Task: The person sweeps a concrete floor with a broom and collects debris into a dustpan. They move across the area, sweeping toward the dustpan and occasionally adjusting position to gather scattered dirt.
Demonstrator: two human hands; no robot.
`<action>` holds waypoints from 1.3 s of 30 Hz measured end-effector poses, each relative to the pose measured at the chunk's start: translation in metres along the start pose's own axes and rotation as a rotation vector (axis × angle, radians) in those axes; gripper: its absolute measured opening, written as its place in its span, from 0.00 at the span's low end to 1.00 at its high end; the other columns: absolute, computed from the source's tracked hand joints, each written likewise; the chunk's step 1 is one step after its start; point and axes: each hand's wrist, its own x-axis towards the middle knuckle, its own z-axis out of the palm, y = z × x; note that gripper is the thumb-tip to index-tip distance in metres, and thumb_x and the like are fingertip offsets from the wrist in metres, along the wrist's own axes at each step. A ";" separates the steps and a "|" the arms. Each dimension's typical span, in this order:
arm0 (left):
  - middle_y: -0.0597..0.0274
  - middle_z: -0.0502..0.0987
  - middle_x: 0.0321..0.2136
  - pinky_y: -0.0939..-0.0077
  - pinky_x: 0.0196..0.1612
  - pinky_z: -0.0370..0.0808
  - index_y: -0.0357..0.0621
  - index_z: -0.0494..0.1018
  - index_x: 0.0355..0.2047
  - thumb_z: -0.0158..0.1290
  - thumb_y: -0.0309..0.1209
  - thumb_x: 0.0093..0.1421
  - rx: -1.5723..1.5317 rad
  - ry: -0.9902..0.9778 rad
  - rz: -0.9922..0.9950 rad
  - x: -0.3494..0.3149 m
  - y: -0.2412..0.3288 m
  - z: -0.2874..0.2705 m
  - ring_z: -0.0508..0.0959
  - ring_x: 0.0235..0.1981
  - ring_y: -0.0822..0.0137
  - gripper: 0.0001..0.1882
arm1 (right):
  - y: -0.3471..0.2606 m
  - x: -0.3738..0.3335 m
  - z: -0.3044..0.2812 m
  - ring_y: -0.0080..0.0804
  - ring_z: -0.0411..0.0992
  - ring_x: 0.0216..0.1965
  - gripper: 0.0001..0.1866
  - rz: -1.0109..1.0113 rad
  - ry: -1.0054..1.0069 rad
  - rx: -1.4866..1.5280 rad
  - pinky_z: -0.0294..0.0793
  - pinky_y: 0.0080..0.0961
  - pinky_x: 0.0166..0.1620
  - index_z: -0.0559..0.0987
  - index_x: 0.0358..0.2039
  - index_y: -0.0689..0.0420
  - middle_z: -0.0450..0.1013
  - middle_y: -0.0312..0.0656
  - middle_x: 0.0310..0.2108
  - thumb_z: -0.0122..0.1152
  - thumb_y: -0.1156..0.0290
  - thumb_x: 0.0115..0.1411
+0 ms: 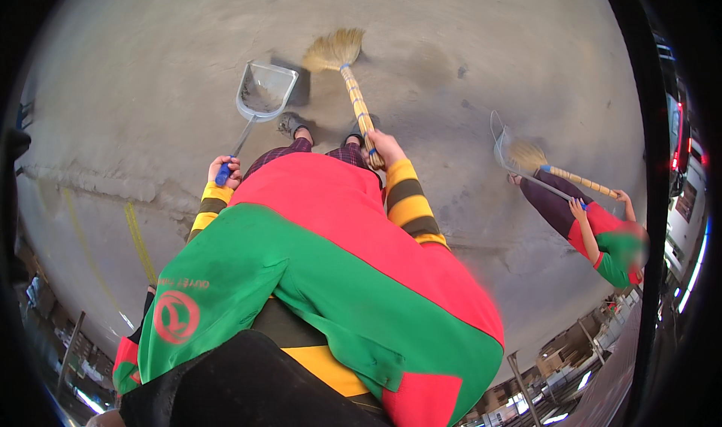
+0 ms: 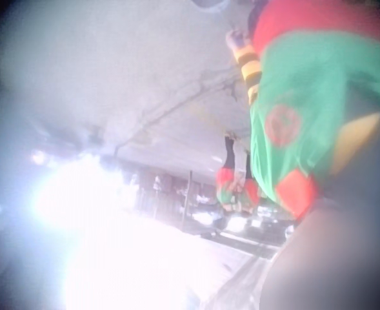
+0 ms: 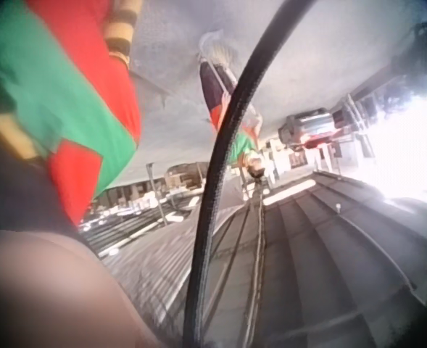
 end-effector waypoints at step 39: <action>0.70 0.67 0.14 0.82 0.13 0.55 0.46 0.60 0.20 0.44 0.29 0.49 0.174 0.112 -0.108 -0.099 0.070 0.036 0.67 0.11 0.77 0.05 | 0.100 -0.157 0.188 0.53 0.69 0.42 0.23 -0.120 0.274 -1.425 0.68 0.40 0.45 0.63 0.45 0.64 0.70 0.60 0.37 0.50 0.68 0.48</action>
